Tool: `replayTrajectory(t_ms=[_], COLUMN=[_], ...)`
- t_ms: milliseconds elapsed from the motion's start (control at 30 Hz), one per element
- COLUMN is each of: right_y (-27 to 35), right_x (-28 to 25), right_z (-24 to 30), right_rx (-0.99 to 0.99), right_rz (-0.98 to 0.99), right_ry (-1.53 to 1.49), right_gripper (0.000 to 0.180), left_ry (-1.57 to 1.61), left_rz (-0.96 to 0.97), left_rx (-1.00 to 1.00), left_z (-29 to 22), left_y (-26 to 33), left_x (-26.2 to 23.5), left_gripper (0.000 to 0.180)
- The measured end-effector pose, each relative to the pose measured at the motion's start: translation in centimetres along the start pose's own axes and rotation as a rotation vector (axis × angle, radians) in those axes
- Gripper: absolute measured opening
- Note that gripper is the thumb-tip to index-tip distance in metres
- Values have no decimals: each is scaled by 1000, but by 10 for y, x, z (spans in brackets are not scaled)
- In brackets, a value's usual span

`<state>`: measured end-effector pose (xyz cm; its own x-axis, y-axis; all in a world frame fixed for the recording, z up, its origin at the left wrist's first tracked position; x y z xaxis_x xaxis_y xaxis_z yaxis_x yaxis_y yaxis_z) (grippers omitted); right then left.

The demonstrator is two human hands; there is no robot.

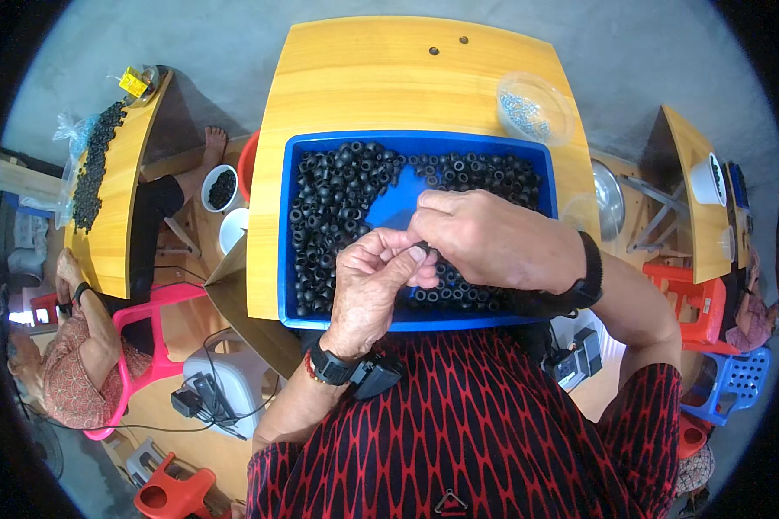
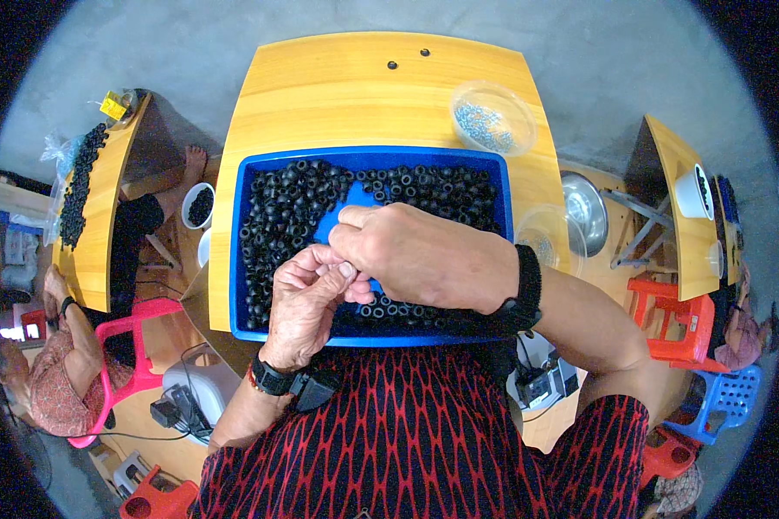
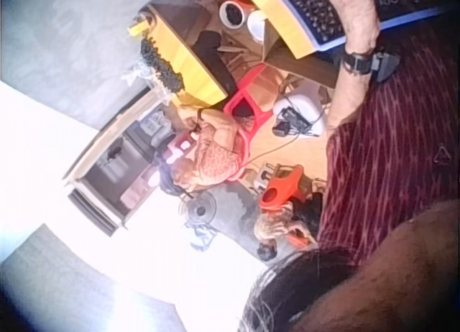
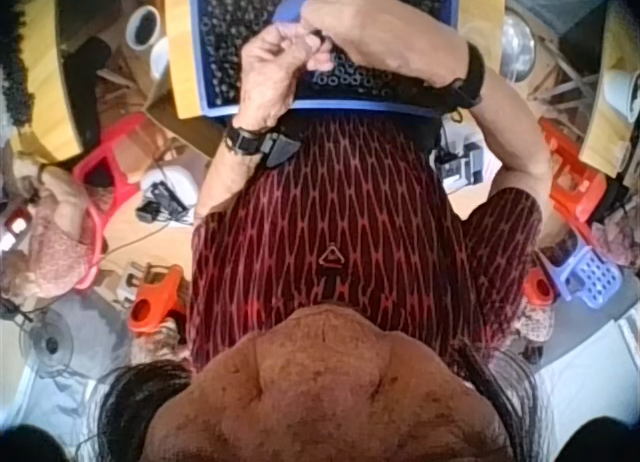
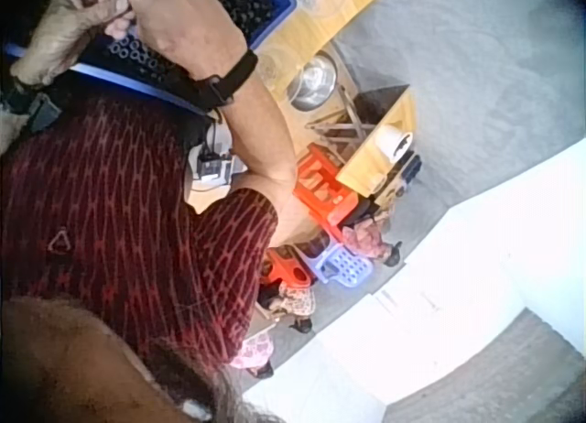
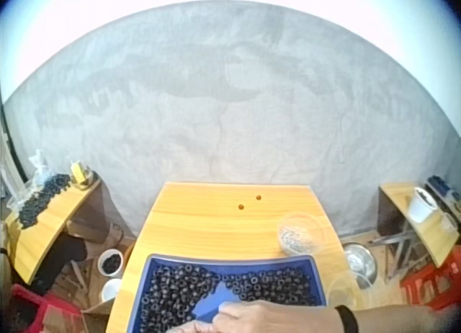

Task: The person picks up a small metal pin from a plastic container and inserts it into a black rubber ring held in the other hand, then places the assembled component back into the blue tray.

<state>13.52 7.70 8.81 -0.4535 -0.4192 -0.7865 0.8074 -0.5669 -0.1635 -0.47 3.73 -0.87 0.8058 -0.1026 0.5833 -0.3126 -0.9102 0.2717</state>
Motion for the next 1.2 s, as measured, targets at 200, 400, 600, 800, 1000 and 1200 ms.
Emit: replayTrajectory(t_ms=[200, 400, 600, 800, 1000, 1200], right_y=[-1, 2, 7, 7, 6, 9], right_x=[-1, 7, 4, 9, 22, 22], right_z=[2, -5, -11, -8, -2, -1], right_rx=[-10, 14, 166, 154, 152, 118], right_rz=[37, -14, -158, -33, 53, 47], right_ry=[-28, -75, -233, -64, 234, 323], right_gripper=[14, 17, 31, 27, 28, 30], left_ry=[0, -5, 98, 71, -26, -81], left_rz=[-13, -18, -35, -36, -58, -60], left_rx=[-30, -13, -48, -31, -2, 22], left_z=[0, 0, 1, 0, 2, 0], left_y=[1, 0, -1, 1, 0, 0], left_x=[-1, -2, -5, -4, -6, -3], left_gripper=[8, 7, 7, 7, 7, 12])
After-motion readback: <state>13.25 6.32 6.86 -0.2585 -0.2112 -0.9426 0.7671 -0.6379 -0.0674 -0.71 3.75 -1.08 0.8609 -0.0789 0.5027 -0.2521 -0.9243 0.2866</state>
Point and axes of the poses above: each hand's wrist, its own y-axis away from the middle knuckle, its own x-axis out of the palm, z = x × y, the point moved 4 cm from there along -y, towards the middle knuckle, and after that the axes turned 1 degree about -x, right-handed, at the moved point
